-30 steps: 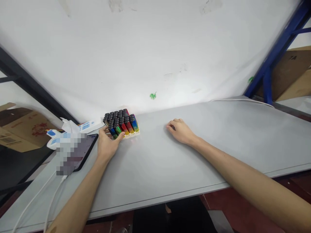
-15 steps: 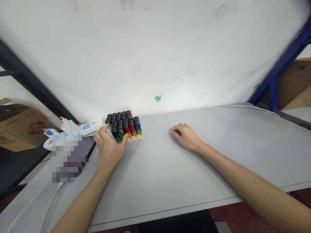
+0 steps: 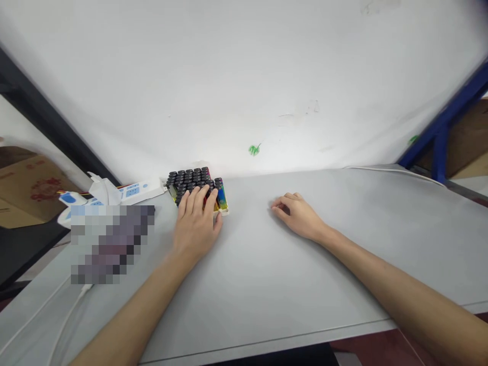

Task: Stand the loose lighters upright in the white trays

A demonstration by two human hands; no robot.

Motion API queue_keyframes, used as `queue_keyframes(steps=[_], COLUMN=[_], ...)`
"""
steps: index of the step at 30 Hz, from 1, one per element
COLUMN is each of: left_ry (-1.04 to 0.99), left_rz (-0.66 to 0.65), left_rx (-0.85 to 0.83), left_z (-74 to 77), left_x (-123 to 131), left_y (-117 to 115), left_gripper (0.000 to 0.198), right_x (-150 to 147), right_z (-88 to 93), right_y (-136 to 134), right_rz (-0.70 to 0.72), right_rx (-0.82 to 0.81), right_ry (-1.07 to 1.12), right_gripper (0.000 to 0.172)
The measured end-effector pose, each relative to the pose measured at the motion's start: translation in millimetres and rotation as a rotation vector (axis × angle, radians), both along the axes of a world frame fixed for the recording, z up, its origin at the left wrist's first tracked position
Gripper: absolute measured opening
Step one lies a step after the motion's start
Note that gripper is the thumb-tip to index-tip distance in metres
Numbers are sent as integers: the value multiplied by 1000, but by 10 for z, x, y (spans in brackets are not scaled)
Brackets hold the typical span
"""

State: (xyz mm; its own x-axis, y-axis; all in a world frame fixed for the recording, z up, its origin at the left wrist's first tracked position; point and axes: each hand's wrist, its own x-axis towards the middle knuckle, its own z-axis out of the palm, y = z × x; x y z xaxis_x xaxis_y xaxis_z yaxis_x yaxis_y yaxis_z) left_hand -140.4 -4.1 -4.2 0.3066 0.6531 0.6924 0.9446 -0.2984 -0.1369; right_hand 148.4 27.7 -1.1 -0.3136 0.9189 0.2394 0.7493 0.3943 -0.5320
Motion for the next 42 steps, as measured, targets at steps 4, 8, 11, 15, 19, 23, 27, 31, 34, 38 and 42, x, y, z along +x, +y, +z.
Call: queue_keyframes(steps=[4,8,11,15,19,23,27,31,34,38,42], left_ry=[-18,-24,-17,-11,-11,-39,-133,-250,-245,-224,-239], left_rz=[-5,-1,0,1,10,25,69,118,123,134,139], left_rx=[-12,-2,3,-18,-12,0,-5,-6,-46,-83,-86], left_z=[10,5,8,25,50,94,167,230,234,212,210], left_x=[2,4,1,-14,-29,-40,-103,-221,-285,-284,-223], left_y=[-23,-25,-14,5,7,-5,0,33,61,73,49], left_gripper=[55,56,58,58,55,50,48,52,53,45,39], right_x=[24,28,28,33,35,44,54,48,44,60,80], right_z=[-7,5,8,11,34,49,53,80,96,94,97], right_y=[-2,-21,-29,-29,-35,-36,-33,-44,-52,-50,-44], right_rz=[1,6,15,29,34,47,53,57,61,66,86], right_rx=[-17,-26,-16,0,-11,-13,-3,-9,-10,-2,-17], right_ry=[0,6,0,-15,-30,-43,-61,-68,-70,-57,-39], right_gripper=[24,24,23,23,22,23,24,25,25,23,25])
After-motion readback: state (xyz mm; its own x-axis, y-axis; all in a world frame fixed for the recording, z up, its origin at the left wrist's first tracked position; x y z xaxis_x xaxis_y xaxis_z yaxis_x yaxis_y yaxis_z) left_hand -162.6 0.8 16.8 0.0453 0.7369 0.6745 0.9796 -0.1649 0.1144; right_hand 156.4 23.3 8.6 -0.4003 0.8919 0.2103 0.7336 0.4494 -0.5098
